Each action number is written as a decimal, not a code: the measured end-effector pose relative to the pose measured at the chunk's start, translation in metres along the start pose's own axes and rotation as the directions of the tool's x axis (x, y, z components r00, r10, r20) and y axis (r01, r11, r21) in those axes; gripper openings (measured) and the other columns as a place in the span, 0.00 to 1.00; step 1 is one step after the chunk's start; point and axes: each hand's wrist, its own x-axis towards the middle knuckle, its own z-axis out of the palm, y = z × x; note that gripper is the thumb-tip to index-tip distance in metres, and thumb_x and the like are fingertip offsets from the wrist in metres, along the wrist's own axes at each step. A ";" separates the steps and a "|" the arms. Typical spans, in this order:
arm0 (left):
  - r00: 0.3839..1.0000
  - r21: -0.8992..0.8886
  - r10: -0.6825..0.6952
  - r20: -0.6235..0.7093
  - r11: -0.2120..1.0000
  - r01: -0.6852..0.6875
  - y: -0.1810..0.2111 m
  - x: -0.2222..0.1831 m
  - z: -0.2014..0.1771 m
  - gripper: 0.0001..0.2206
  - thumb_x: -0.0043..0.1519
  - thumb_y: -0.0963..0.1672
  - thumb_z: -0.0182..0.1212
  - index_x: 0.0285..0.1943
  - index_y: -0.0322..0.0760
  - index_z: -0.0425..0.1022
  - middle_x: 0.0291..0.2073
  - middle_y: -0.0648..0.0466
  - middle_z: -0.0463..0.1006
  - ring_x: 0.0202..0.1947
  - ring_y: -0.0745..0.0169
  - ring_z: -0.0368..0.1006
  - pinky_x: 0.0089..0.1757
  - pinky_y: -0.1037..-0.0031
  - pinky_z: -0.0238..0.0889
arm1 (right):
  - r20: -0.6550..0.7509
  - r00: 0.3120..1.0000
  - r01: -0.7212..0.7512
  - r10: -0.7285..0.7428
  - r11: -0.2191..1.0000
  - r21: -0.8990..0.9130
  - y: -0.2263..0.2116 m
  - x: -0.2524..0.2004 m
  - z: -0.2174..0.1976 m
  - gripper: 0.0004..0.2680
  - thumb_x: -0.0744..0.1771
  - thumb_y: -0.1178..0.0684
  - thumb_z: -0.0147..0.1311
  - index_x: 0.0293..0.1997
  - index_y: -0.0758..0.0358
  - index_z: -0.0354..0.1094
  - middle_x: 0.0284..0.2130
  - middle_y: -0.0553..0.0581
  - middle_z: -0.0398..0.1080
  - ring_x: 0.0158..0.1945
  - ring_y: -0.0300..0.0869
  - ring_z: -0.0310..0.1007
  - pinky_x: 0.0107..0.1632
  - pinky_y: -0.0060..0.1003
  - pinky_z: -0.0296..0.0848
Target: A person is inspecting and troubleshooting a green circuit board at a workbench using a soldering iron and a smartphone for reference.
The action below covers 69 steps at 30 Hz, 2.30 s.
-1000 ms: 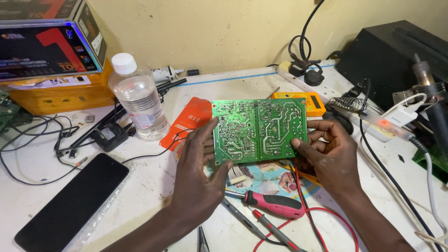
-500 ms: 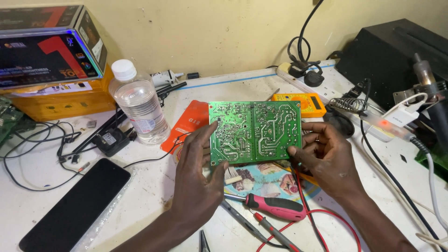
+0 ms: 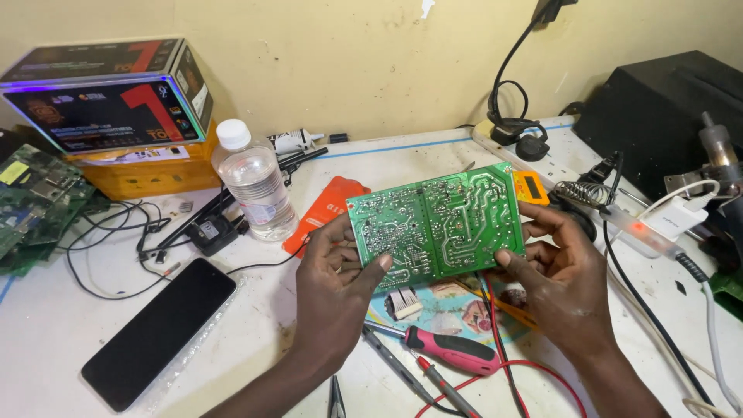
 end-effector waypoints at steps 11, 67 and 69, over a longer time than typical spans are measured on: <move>0.994 0.025 0.107 0.020 0.994 -0.108 -0.011 0.030 0.035 0.29 0.59 0.47 0.68 0.64 0.34 0.57 0.49 0.45 0.64 0.49 0.52 0.64 0.54 0.57 0.61 | -0.046 0.998 0.058 -0.053 0.990 0.129 0.033 0.011 0.000 0.24 0.62 0.71 0.60 0.66 0.74 0.61 0.36 0.65 0.66 0.32 0.45 0.74 0.34 0.42 0.84; 0.927 -0.425 0.119 0.356 0.904 0.047 -0.030 0.046 0.022 0.37 0.43 0.31 0.61 0.67 0.36 0.63 0.50 0.44 0.78 0.49 0.57 0.74 0.42 0.68 0.72 | -0.069 0.994 -0.077 0.083 0.993 0.092 0.047 0.025 -0.009 0.24 0.62 0.71 0.56 0.68 0.73 0.61 0.41 0.67 0.68 0.38 0.54 0.75 0.30 0.51 0.81; 0.931 -0.409 0.100 0.350 0.911 0.056 -0.030 0.045 0.022 0.37 0.43 0.31 0.62 0.66 0.36 0.64 0.49 0.44 0.78 0.50 0.55 0.74 0.44 0.66 0.74 | -0.076 0.996 -0.035 0.037 0.999 0.024 0.050 0.025 -0.011 0.24 0.62 0.69 0.58 0.68 0.72 0.63 0.41 0.64 0.68 0.39 0.49 0.73 0.36 0.46 0.79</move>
